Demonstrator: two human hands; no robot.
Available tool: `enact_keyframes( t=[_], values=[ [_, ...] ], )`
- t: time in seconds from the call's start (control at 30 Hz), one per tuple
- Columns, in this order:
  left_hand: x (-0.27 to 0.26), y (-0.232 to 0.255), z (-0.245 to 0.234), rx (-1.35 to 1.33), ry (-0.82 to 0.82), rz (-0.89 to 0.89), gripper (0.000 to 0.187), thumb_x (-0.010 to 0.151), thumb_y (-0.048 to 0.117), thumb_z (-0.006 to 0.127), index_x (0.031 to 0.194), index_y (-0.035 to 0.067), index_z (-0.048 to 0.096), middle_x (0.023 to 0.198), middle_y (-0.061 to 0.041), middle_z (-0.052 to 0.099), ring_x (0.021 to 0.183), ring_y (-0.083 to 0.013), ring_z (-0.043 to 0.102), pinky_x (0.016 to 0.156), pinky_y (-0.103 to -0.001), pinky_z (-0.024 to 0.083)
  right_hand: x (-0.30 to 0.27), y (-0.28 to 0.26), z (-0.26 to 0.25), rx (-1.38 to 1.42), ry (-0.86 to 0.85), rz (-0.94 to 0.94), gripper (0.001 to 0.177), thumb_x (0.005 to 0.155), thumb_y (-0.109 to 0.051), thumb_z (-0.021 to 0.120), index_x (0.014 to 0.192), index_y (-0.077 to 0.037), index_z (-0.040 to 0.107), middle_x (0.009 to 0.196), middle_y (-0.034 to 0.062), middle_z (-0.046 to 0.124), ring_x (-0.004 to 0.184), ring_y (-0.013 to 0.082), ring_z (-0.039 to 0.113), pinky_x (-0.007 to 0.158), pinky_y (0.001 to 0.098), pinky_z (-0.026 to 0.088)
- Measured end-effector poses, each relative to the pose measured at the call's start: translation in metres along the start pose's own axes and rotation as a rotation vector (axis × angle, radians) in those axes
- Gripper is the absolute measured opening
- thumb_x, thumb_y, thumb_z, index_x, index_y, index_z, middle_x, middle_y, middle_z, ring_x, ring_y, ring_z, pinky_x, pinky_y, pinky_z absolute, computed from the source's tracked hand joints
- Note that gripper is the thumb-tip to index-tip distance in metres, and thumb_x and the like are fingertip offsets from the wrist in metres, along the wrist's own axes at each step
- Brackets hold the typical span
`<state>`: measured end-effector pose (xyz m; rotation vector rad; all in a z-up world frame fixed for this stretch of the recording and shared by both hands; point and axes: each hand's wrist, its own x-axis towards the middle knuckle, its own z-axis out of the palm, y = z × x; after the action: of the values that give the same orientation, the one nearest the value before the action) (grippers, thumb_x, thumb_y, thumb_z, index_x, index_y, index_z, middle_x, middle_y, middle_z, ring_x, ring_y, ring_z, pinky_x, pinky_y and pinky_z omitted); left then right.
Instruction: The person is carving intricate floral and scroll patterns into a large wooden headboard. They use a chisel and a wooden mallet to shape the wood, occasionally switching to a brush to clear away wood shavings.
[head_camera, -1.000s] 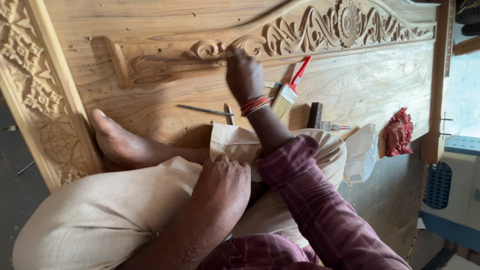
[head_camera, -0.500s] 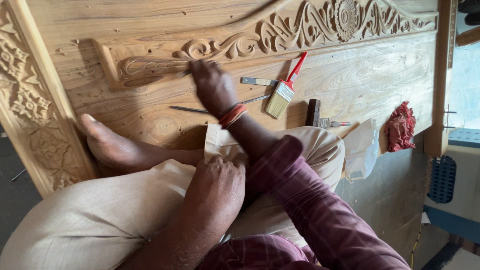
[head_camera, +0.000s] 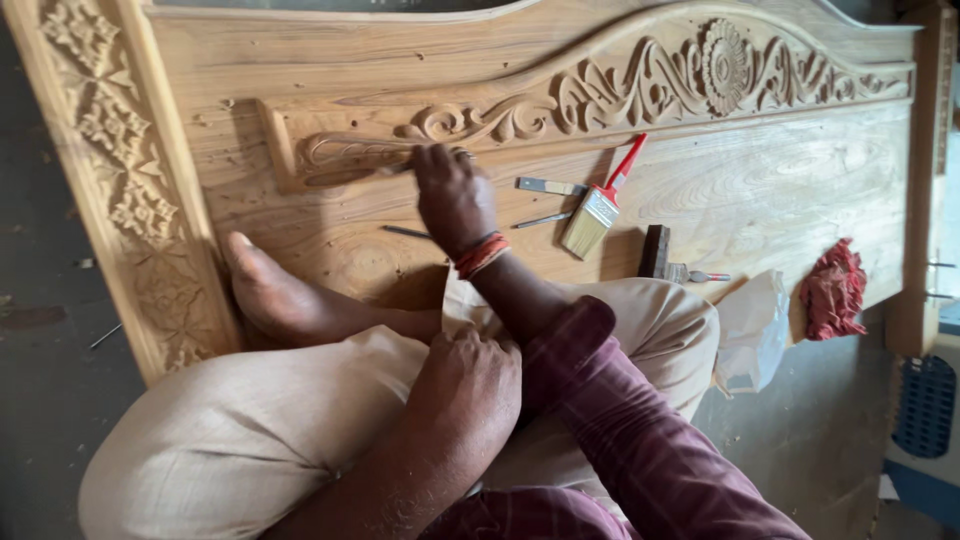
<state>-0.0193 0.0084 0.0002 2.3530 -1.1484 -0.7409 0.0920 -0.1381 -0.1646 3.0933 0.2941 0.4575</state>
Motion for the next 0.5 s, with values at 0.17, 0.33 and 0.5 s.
enact_keyframes(
  t=[0.17, 0.33, 0.5],
  values=[
    [-0.003, -0.003, 0.007, 0.017, -0.116, -0.006, 0.017, 0.092, 0.017, 0.058, 0.089, 0.011, 0.074, 0.086, -0.009, 0.073, 0.089, -0.0244, 0.069, 0.079, -0.041, 0.050, 0.021, -0.029, -0.007, 0.284, -0.006, -0.057, 0.014, 0.094, -0.007, 0.061, 0.107, -0.009, 0.066, 0.096, 0.0095, 0.071, 0.081, 0.0265, 0.071, 0.067, 0.0383, 0.059],
    [-0.002, -0.002, 0.008, -0.050, -0.131, -0.051, 0.022, 0.096, 0.019, 0.057, 0.090, 0.012, 0.076, 0.088, -0.009, 0.074, 0.091, -0.0246, 0.069, 0.082, -0.043, 0.048, 0.032, -0.012, -0.013, 0.448, -0.012, 0.235, 0.008, 0.100, -0.016, 0.066, 0.099, -0.013, 0.074, 0.084, 0.0057, 0.077, 0.069, 0.0223, 0.075, 0.063, 0.0366, 0.060],
    [-0.006, 0.000, 0.008, -0.024, -0.185, 0.037, 0.019, 0.094, 0.019, 0.059, 0.092, 0.013, 0.077, 0.091, -0.009, 0.074, 0.093, -0.0270, 0.068, 0.081, -0.044, 0.048, 0.024, -0.052, 0.009, 0.260, -0.102, 0.030, 0.014, 0.106, -0.010, 0.057, 0.111, -0.005, 0.070, 0.090, 0.0128, 0.074, 0.057, 0.0214, 0.068, 0.046, 0.0322, 0.052]
  ],
)
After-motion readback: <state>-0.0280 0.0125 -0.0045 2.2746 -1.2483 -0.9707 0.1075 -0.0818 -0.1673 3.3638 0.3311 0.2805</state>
